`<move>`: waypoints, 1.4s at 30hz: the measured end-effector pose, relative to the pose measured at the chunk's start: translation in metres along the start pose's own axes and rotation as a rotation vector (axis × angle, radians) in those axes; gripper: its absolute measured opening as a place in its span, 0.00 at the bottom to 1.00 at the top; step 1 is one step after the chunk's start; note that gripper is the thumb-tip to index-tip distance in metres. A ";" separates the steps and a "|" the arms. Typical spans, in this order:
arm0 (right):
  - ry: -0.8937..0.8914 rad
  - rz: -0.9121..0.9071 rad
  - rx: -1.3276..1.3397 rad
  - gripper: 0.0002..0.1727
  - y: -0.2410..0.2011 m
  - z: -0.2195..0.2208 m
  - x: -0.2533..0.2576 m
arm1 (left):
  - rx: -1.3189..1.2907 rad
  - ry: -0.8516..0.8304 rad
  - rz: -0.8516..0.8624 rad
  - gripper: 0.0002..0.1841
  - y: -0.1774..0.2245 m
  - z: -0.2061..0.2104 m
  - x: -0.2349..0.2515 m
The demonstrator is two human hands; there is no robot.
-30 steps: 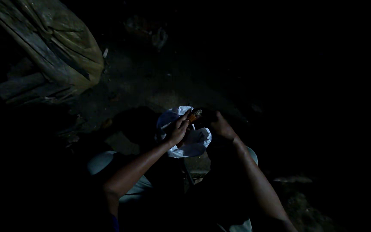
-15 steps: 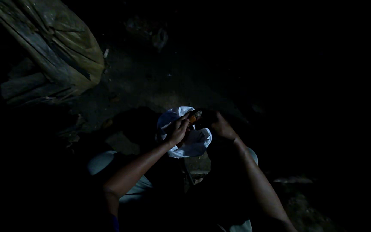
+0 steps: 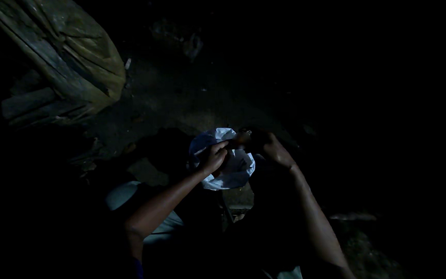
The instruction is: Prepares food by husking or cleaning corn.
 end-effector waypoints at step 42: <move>-0.026 -0.021 0.064 0.12 -0.001 0.011 0.002 | -0.180 0.017 0.033 0.21 0.010 0.000 0.001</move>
Point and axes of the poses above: each hand's wrist, its own x-axis towards the middle knuckle, its own z-axis out of the palm, y = z × x, the point moved 8 cm from there along x, towards the middle knuckle, and after that the axes turned 7 degrees about z, right-handed, at the moved point
